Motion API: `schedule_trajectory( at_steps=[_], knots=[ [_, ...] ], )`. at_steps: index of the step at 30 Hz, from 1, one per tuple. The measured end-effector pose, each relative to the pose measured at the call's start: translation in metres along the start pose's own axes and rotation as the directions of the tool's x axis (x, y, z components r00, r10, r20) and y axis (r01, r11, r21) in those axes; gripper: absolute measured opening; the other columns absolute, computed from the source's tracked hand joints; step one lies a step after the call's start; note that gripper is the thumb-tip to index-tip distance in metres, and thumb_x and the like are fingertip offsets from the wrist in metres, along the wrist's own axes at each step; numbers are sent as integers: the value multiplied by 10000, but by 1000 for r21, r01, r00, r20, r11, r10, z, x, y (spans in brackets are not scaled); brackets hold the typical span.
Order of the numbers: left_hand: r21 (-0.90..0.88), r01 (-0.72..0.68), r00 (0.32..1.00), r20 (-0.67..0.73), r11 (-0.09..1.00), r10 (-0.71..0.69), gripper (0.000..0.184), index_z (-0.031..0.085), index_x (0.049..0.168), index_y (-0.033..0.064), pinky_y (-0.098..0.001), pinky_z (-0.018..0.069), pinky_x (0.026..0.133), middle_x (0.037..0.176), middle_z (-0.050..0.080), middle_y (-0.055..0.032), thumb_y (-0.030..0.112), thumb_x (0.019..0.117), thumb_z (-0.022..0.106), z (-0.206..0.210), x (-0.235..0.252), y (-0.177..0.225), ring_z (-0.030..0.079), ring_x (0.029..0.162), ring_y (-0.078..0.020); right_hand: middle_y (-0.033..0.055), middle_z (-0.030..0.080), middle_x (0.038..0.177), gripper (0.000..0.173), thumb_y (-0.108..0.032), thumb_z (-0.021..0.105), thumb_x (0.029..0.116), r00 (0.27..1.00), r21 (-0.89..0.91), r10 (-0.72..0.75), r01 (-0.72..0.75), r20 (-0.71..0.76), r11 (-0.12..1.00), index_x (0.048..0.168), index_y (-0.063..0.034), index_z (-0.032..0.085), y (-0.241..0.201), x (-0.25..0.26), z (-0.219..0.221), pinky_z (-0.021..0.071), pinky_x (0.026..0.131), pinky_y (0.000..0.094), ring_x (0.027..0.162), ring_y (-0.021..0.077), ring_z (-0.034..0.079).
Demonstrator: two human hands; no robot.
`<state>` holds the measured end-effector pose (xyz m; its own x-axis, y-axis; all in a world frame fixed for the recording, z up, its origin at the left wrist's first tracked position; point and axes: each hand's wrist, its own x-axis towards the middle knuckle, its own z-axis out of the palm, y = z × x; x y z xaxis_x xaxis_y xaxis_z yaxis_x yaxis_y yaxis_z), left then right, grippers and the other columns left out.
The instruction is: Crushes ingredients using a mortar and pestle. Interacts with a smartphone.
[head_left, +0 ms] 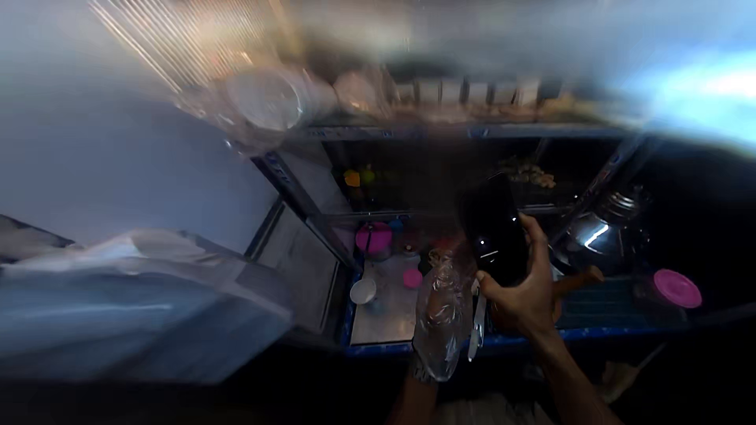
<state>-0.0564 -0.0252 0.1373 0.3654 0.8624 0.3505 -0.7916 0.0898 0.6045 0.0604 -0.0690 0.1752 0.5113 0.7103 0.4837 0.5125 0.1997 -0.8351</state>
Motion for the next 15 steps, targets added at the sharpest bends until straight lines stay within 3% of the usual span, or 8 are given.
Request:
schedule_trajectory(
  at_steps=[3, 5, 7, 9, 11, 12, 14, 15],
  knots=[
    [37, 77, 990, -119, 996, -72, 464, 546, 1404, 48, -352, 434, 1140, 1382, 614, -66, 368, 1084, 443, -2, -22, -9, 551, 1309, -128, 78, 632, 1328, 979, -393, 855, 661, 995, -18, 93, -92, 46, 996, 1500, -102, 443, 16, -30, 13, 563, 983, 336, 1191, 111, 625],
    [137, 132, 969, -226, 982, -98, 513, 486, 1443, 55, -346, 450, 1123, 1386, 599, -58, 416, 1085, 419, -5, -37, -12, 552, 1296, -109, 127, 597, 1380, 998, -426, 854, 685, 988, -34, 129, -127, 88, 991, 1518, -71, 434, 20, -50, 19, 531, 1037, 375, 1261, 161, 586],
    [265, 180, 951, -291, 947, -100, 598, 350, 1538, 57, -294, 398, 1162, 1489, 509, -28, 459, 1096, 354, -10, -49, -9, 473, 1362, -47, 172, 539, 1453, 1024, -435, 846, 722, 980, -32, 138, -135, 141, 990, 1547, -32, 393, 21, -67, 23, 490, 1094, 383, 1336, 193, 536],
    [283, 179, 931, -357, 942, -70, 525, 316, 1542, 23, -245, 382, 1160, 1487, 497, -17, 338, 1124, 279, -8, -53, -4, 458, 1353, -1, 211, 481, 1512, 1022, -400, 823, 758, 975, -19, 103, -101, 196, 995, 1561, 15, 347, 22, -81, 23, 469, 1119, 365, 1385, 205, 500],
    [42, 159, 902, -413, 986, -127, 395, 480, 1394, 122, -258, 529, 1030, 1276, 667, 32, 306, 1124, 257, -7, -52, -1, 623, 1185, -19, 231, 479, 1516, 992, -375, 794, 810, 962, -23, 54, -50, 266, 998, 1566, 50, 313, 23, -89, 16, 480, 1110, 346, 1377, 207, 514],
    [-136, 150, 907, -374, 979, -192, 408, 542, 1322, 148, -318, 578, 973, 1203, 713, -12, 367, 1118, 265, -12, -51, -1, 680, 1129, -95, 221, 539, 1447, 951, -376, 778, 830, 962, -49, 24, -11, 272, 999, 1549, 61, 335, 24, -91, 11, 526, 1043, 328, 1291, 190, 577],
    [-501, 200, 939, -148, 842, -311, 572, 601, 1344, 97, -511, 546, 999, 1295, 665, -193, 550, 1019, 472, -32, -54, -8, 653, 1203, -331, 197, 586, 1283, 839, -363, 756, 852, 966, -86, -61, 85, 251, 993, 1489, 63, 415, 28, -91, 2, 554, 829, 265, 1043, 146, 617],
    [-603, 246, 937, -54, 759, -346, 648, 586, 1381, 92, -588, 495, 1039, 1369, 609, -232, 580, 955, 574, -40, -55, -11, 602, 1263, -402, 194, 575, 1275, 773, -356, 745, 865, 965, -101, -102, 129, 243, 986, 1463, 40, 456, 30, -89, -3, 553, 812, 251, 1032, 141, 614]
  ],
)
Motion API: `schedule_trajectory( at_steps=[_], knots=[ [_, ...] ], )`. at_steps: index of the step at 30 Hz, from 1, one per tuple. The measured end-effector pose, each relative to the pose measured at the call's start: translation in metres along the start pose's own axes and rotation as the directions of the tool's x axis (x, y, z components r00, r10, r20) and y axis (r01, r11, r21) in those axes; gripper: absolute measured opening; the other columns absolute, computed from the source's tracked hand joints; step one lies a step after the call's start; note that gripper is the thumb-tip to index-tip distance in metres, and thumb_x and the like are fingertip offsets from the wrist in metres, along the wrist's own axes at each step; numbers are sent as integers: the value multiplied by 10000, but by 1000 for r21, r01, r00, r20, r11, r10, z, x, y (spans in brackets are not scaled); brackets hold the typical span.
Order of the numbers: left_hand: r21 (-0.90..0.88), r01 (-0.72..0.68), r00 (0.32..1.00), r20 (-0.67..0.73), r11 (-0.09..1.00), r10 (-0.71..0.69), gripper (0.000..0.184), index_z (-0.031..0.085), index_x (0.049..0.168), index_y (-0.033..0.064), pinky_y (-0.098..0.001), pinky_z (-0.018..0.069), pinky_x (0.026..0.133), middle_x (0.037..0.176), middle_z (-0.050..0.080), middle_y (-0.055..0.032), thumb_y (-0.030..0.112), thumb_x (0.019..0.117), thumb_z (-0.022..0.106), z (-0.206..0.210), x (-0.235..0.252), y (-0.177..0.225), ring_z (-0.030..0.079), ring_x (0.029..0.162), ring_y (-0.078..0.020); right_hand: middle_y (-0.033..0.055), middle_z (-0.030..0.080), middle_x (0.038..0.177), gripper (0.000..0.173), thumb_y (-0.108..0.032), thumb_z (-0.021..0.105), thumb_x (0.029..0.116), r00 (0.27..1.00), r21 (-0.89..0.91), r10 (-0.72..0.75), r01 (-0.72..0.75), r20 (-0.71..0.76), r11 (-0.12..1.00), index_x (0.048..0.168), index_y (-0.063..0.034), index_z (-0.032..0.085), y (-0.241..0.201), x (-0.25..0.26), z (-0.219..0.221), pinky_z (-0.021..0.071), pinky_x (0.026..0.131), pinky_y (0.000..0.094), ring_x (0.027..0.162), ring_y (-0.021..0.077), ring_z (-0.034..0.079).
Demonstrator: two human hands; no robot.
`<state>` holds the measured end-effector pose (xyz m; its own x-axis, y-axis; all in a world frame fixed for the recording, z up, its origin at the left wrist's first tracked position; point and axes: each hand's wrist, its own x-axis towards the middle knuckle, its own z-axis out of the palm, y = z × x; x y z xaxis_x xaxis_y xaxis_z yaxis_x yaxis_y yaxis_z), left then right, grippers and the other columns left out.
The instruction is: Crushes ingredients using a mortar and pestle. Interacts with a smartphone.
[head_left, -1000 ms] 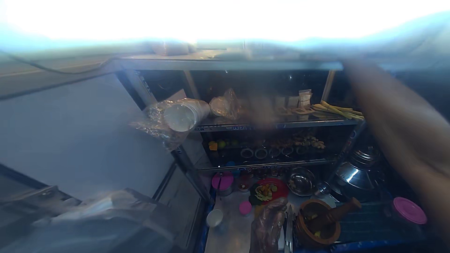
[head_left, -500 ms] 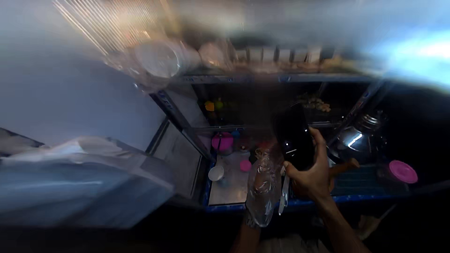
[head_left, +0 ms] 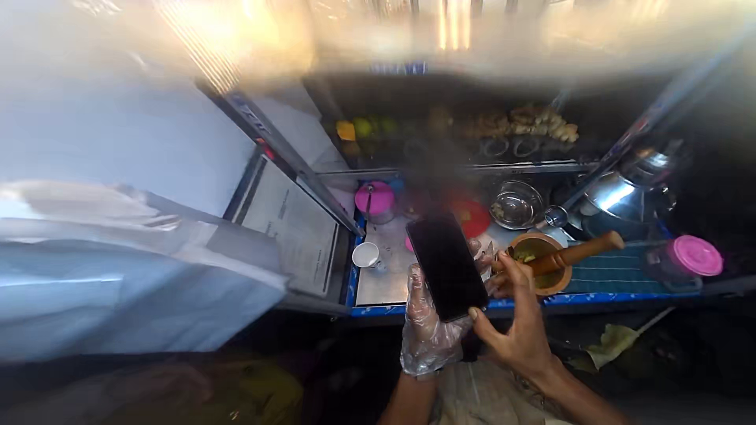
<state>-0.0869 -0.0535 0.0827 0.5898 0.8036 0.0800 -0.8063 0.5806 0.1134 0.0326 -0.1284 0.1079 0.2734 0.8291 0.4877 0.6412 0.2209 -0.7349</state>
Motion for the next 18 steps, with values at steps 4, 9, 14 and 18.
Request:
schedule_trajectory(
  at_steps=[4, 9, 14, 18],
  knots=[
    [-93, 23, 1000, 1, 995, -23, 607, 624, 1334, 99, -552, 550, 968, 1323, 634, -218, 526, 905, 678, -4, -6, -2, 650, 1183, -375, 127, 525, 1339, 436, -355, 701, 918, 990, -52, -134, 137, 53, 989, 1316, -189, 635, 9, 5, -15, 515, 980, 299, 1226, 167, 545],
    [-103, 32, 999, -18, 994, -34, 620, 608, 1324, 59, -513, 558, 960, 1265, 642, -249, 498, 898, 711, -9, -11, -5, 663, 1142, -370, 83, 488, 1394, 298, -352, 665, 950, 958, -53, -249, 259, 143, 965, 1234, -265, 646, 20, 1, -16, 430, 1123, 353, 1399, 195, 428],
    [-107, 20, 1000, 10, 994, -19, 584, 626, 1313, 69, -499, 554, 968, 1265, 651, -232, 495, 918, 686, -9, -13, -9, 665, 1149, -348, 70, 467, 1422, 249, -360, 649, 963, 946, -74, -274, 290, 174, 954, 1196, -274, 657, 23, -1, -18, 369, 1174, 369, 1453, 203, 363],
    [-75, -42, 997, -71, 996, 36, 531, 654, 1255, 76, -509, 565, 953, 1199, 687, -222, 464, 899, 726, -8, -18, -12, 686, 1118, -343, 71, 465, 1452, 234, -386, 636, 975, 936, -95, -309, 327, 170, 940, 1178, -274, 668, 24, 7, -17, 340, 1196, 408, 1475, 231, 338]
  ],
)
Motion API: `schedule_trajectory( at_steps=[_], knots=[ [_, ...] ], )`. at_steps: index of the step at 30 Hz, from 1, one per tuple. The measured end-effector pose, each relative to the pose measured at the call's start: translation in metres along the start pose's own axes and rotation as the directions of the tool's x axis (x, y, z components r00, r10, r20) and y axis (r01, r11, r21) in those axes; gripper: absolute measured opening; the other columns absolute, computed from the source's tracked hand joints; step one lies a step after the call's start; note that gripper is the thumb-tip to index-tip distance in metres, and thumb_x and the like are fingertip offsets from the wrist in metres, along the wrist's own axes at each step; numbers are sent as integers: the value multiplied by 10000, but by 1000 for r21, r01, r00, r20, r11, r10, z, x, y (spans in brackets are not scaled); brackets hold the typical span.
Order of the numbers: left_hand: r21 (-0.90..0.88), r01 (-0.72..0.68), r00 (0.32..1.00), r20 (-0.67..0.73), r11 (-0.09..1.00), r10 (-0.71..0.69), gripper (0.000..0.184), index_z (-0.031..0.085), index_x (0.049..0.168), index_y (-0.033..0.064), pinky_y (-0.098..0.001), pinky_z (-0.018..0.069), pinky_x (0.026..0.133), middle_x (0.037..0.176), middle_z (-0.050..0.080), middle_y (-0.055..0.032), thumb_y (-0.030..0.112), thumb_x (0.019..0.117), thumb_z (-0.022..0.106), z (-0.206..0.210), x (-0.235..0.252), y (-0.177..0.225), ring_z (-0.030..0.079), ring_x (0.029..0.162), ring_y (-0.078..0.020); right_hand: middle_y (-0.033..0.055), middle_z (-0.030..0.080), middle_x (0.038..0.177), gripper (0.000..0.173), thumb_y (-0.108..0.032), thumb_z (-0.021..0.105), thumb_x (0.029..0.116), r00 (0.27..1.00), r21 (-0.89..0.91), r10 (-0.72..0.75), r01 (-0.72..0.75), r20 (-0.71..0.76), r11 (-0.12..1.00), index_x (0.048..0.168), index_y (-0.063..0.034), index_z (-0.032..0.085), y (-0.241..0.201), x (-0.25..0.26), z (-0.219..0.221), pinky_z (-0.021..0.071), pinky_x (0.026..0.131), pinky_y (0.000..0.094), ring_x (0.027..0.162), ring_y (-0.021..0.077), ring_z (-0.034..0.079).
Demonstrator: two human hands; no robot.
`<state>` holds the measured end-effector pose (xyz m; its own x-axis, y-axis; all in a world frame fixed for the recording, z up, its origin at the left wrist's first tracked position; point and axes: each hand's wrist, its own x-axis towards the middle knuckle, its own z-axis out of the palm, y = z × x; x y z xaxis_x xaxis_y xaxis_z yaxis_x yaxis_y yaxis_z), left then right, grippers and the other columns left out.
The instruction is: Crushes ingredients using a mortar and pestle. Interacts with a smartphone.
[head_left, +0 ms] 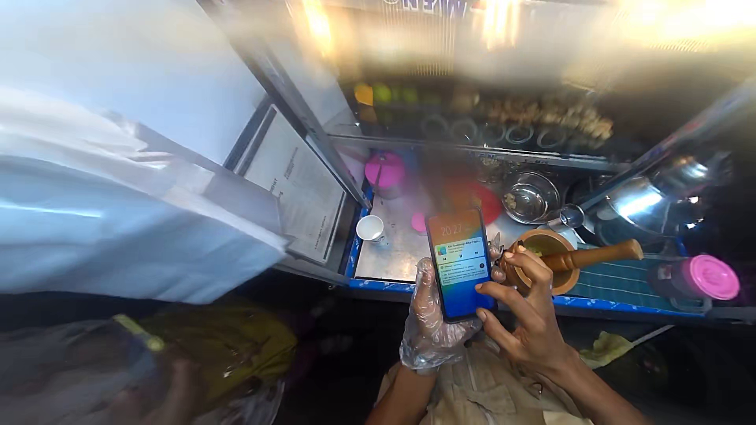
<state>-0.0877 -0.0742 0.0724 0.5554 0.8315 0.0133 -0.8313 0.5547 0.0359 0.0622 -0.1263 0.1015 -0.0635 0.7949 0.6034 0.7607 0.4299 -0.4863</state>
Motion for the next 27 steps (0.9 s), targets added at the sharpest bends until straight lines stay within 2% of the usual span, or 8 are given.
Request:
schedule_trajectory(
  at_steps=[6, 13, 19, 23, 27],
  knots=[
    [94, -64, 997, -40, 994, 68, 454, 670, 1219, 89, -470, 592, 923, 1147, 719, -176, 416, 910, 732, 11, -6, -4, 714, 1079, -277, 112, 440, 1502, 340, -471, 603, 989, 1000, -152, -16, 15, -4, 988, 1281, -310, 669, 2, 15, -4, 289, 1194, 461, 1500, 299, 276],
    [115, -56, 998, 5, 992, 56, 446, 658, 1250, 93, -453, 590, 934, 1173, 713, -170, 408, 937, 704, 14, -8, -5, 711, 1094, -266, 123, 443, 1510, 340, -483, 585, 996, 999, -166, -20, 25, 37, 986, 1276, -320, 691, 1, 18, -3, 282, 1199, 493, 1495, 315, 289],
    [106, -34, 999, 1, 994, 34, 481, 658, 1260, 85, -481, 586, 937, 1205, 697, -195, 443, 940, 691, 11, -10, 0, 698, 1117, -302, 93, 464, 1476, 368, -465, 573, 1001, 999, -97, -13, 8, -44, 995, 1329, -308, 629, -1, 12, -8, 321, 1194, 448, 1485, 275, 322],
    [73, -8, 999, 43, 997, 5, 514, 656, 1272, 81, -496, 566, 960, 1214, 686, -215, 475, 942, 675, 4, -8, 5, 685, 1130, -329, 70, 465, 1469, 327, -437, 576, 1005, 999, -70, -41, 42, 12, 997, 1293, -294, 638, -5, 3, -6, 321, 1198, 409, 1478, 243, 330],
    [75, -41, 997, 65, 996, 37, 503, 650, 1280, 81, -493, 565, 965, 1236, 681, -208, 468, 960, 652, 4, -10, 9, 681, 1148, -320, 57, 458, 1476, 273, -429, 597, 999, 994, -52, -63, 67, 86, 996, 1231, -294, 650, -9, -6, -4, 286, 1230, 425, 1497, 240, 307]
  ],
)
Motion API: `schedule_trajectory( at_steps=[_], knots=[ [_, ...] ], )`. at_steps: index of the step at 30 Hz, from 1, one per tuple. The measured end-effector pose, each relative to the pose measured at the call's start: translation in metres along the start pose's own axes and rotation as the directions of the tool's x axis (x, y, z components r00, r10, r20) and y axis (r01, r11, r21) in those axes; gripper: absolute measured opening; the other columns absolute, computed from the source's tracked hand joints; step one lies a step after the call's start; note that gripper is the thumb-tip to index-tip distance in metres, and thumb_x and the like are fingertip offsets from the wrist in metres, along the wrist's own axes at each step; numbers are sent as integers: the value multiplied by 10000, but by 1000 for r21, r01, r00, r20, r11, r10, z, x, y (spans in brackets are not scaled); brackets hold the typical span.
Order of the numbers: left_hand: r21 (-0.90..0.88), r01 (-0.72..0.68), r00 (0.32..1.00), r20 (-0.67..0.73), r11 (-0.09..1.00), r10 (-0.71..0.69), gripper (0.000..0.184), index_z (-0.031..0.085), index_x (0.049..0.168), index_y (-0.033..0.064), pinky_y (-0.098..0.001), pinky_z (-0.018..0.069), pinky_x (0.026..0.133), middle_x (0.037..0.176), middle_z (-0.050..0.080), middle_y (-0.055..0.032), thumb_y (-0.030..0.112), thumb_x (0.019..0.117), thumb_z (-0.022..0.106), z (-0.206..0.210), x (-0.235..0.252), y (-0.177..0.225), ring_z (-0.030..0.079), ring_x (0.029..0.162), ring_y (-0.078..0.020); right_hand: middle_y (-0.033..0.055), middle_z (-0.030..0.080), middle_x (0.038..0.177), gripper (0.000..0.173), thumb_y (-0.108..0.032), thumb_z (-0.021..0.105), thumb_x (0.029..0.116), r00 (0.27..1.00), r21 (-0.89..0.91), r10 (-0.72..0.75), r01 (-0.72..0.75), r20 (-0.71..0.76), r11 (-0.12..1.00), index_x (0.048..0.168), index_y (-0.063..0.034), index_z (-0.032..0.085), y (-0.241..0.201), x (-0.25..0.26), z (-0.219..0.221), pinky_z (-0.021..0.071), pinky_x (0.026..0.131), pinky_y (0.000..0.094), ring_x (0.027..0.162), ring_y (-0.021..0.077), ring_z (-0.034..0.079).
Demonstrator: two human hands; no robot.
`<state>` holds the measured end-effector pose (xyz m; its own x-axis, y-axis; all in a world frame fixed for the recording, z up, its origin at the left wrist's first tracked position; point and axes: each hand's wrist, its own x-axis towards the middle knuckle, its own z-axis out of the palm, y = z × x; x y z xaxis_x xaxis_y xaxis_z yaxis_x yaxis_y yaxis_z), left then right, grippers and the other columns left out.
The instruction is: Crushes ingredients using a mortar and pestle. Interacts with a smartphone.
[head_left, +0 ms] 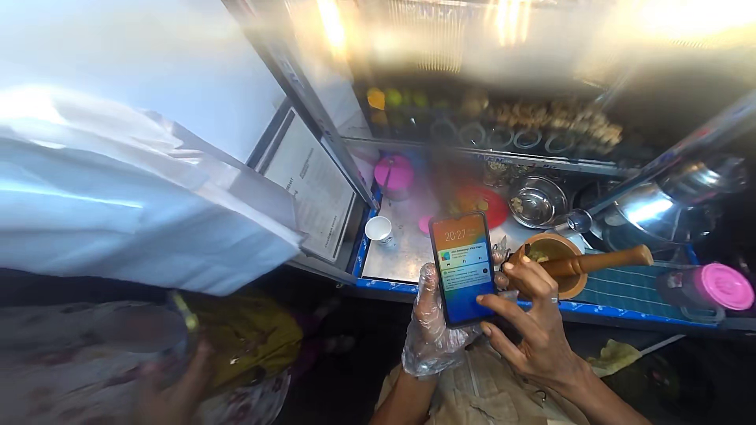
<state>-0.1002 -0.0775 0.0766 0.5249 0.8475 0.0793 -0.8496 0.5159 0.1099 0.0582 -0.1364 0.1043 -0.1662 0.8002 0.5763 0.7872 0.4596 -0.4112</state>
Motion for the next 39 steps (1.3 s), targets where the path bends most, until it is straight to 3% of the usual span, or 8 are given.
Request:
schedule_trajectory(
  at_steps=[7, 26, 27, 29, 32, 35, 39],
  knots=[
    [22, -24, 999, -43, 999, 25, 498, 671, 1251, 90, -477, 575, 951, 1202, 699, -194, 466, 924, 697, 0, -6, 2, 695, 1124, -300, 66, 460, 1462, 213, -433, 588, 1006, 999, 22, -24, 23, 45, 999, 1120, -275, 673, -7, 2, 1, 265, 1236, 428, 1495, 237, 304],
    [-11, -56, 995, -87, 998, 55, 465, 677, 1217, 91, -486, 591, 917, 1158, 713, -194, 436, 909, 727, 4, -16, 16, 713, 1081, -300, 89, 507, 1443, 211, -430, 588, 1010, 995, 31, -58, 55, 82, 998, 1039, -255, 702, -12, 18, 10, 284, 1218, 446, 1476, 266, 339],
    [-15, -55, 995, -79, 998, 53, 461, 674, 1220, 92, -487, 586, 926, 1163, 711, -191, 432, 913, 722, 4, -16, 16, 709, 1087, -299, 95, 515, 1447, 240, -443, 578, 1014, 996, 19, -43, 42, 79, 999, 1067, -250, 710, -10, 21, 9, 296, 1210, 461, 1472, 278, 349],
    [-21, -41, 997, -65, 999, 39, 463, 675, 1232, 96, -491, 579, 946, 1179, 709, -182, 435, 919, 714, 3, -18, 16, 702, 1107, -296, 131, 505, 1475, 370, -477, 548, 1023, 998, -38, 8, -6, 58, 999, 1256, -227, 691, -6, 29, 7, 336, 1177, 510, 1467, 324, 361],
    [-37, -19, 999, -44, 999, 18, 492, 656, 1265, 88, -524, 559, 967, 1212, 687, -206, 438, 923, 714, -2, -19, 16, 679, 1141, -332, 150, 406, 1563, 534, -478, 531, 1025, 998, -67, 59, -59, -2, 996, 1486, -211, 521, -4, 39, 3, 349, 1168, 532, 1493, 345, 314],
    [-42, -25, 999, -30, 999, 23, 478, 671, 1252, 87, -512, 558, 974, 1208, 691, -199, 426, 919, 720, 1, -19, 17, 680, 1140, -320, 130, 381, 1576, 508, -457, 541, 1023, 999, -33, 38, -39, -29, 999, 1475, -227, 522, -8, 38, 3, 335, 1189, 507, 1513, 316, 283],
    [6, -60, 994, -88, 998, 60, 477, 673, 1226, 93, -495, 579, 941, 1168, 706, -184, 448, 910, 725, 4, -21, 20, 699, 1102, -297, 107, 437, 1514, 344, -435, 551, 1031, 1000, -10, -8, 8, 1, 1000, 1320, -277, 647, -14, 28, 9, 327, 1201, 464, 1503, 278, 299]
  ],
)
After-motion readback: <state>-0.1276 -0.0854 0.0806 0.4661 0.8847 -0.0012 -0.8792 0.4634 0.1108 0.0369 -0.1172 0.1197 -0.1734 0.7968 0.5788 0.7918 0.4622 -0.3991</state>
